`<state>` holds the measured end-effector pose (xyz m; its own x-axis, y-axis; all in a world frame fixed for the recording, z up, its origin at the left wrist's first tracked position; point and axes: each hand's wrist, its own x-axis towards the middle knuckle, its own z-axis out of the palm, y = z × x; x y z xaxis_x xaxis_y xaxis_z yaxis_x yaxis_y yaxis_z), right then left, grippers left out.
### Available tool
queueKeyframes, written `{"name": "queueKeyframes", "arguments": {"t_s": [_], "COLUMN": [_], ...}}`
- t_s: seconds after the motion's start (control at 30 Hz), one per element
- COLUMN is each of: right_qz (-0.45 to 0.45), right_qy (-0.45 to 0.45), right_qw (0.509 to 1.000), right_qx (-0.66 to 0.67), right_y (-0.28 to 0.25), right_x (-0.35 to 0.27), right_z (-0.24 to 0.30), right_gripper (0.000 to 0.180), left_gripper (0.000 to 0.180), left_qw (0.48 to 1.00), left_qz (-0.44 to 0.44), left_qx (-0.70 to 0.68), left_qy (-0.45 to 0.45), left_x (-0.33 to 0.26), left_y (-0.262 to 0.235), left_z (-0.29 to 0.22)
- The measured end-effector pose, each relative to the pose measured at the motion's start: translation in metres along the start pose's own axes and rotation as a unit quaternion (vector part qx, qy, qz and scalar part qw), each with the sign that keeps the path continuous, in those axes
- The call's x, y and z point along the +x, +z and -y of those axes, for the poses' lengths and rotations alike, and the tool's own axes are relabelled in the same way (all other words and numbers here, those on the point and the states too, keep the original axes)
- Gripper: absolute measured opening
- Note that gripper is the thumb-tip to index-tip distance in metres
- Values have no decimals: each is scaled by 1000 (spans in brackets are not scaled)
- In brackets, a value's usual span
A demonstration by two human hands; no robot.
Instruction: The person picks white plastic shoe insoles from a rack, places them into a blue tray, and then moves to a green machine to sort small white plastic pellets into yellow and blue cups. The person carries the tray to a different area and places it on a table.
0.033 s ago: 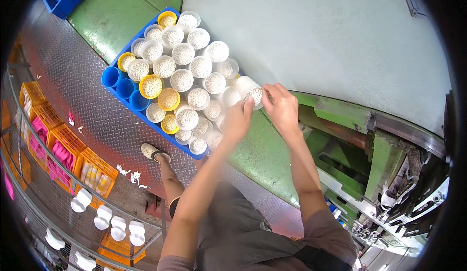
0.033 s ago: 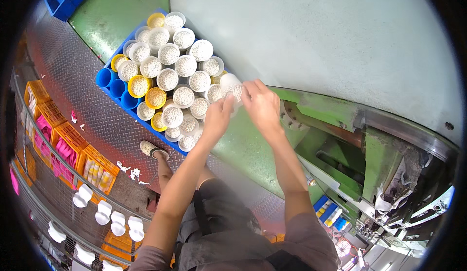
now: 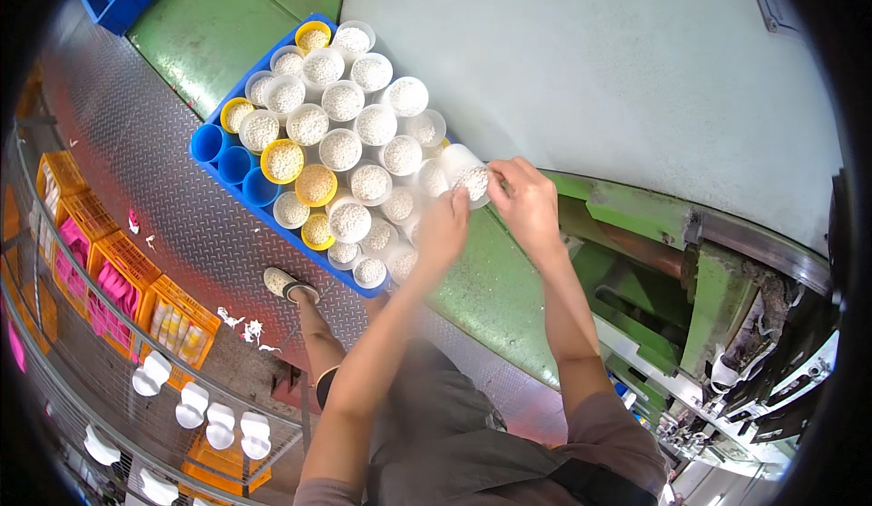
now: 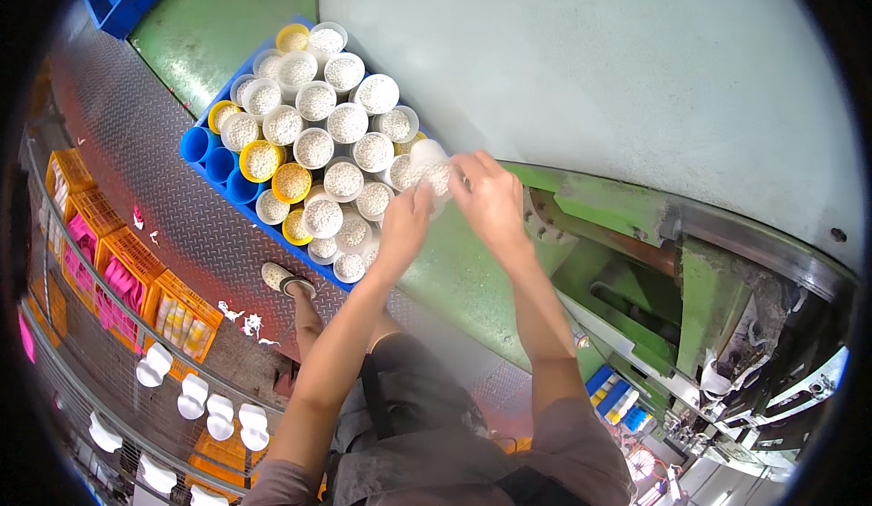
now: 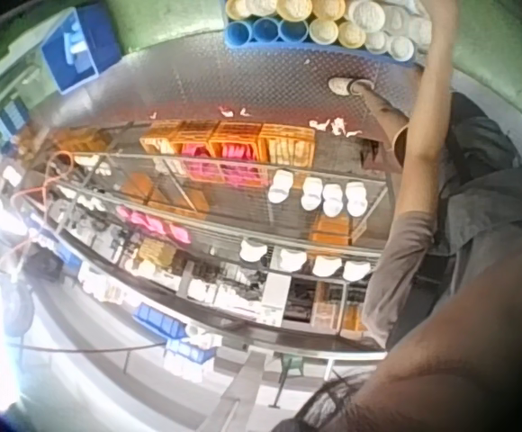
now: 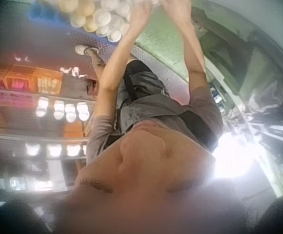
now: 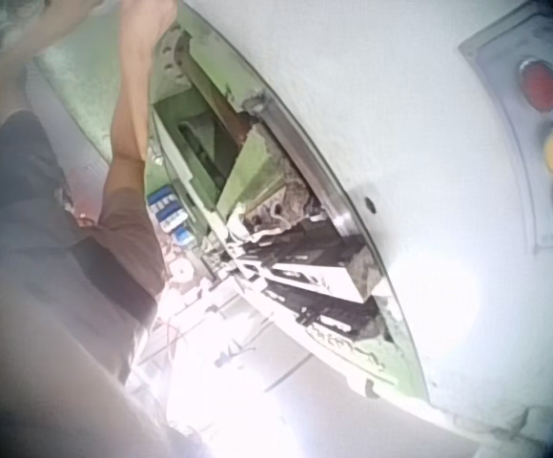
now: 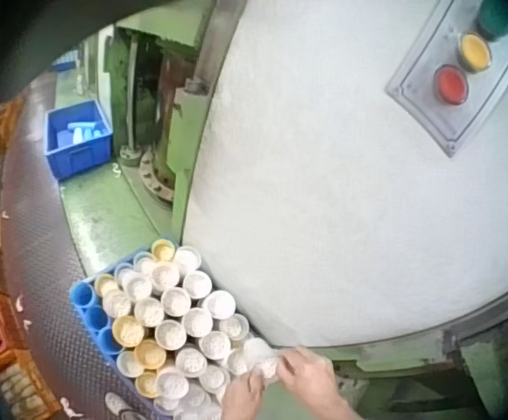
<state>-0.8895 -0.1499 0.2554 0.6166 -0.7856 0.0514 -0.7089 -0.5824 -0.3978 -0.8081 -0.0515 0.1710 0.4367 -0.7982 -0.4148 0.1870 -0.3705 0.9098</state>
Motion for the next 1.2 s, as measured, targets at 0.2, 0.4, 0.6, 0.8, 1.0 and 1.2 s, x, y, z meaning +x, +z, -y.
{"name": "queueKeyframes", "arguments": {"t_s": [0.2, 0.4, 0.6, 0.8, 1.0, 1.2], "right_qz": [85, 250, 269, 262, 219, 103], "right_qy": [61, 41, 57, 58, 102, 97], "right_qw": [986, 967, 954, 951, 961, 990], "right_qx": [127, -32, -120, -151, -135, -18], "right_y": [38, 125, 163, 175, 152, 120], "right_x": [30, 56, 65, 67, 65, 52], "right_z": [-35, -83, -96, -99, -79, -58], "right_gripper": [20, 19, 20, 18, 17, 18], "left_gripper": [42, 44, 46, 47, 46, 39], "left_qw": [999, 994, 994, 989, 989, 995], "left_qz": [5, 12, 21, 10, 16, 46], "left_qx": [43, 28, 26, -14, -14, 4], "left_qy": [-17, -103, -105, -146, -149, -85], "left_x": [-48, -101, -120, -123, -116, -95], "left_y": [-51, -77, -81, -79, -82, -72], "left_z": [-6, -8, 8, 11, 7, -4]}}
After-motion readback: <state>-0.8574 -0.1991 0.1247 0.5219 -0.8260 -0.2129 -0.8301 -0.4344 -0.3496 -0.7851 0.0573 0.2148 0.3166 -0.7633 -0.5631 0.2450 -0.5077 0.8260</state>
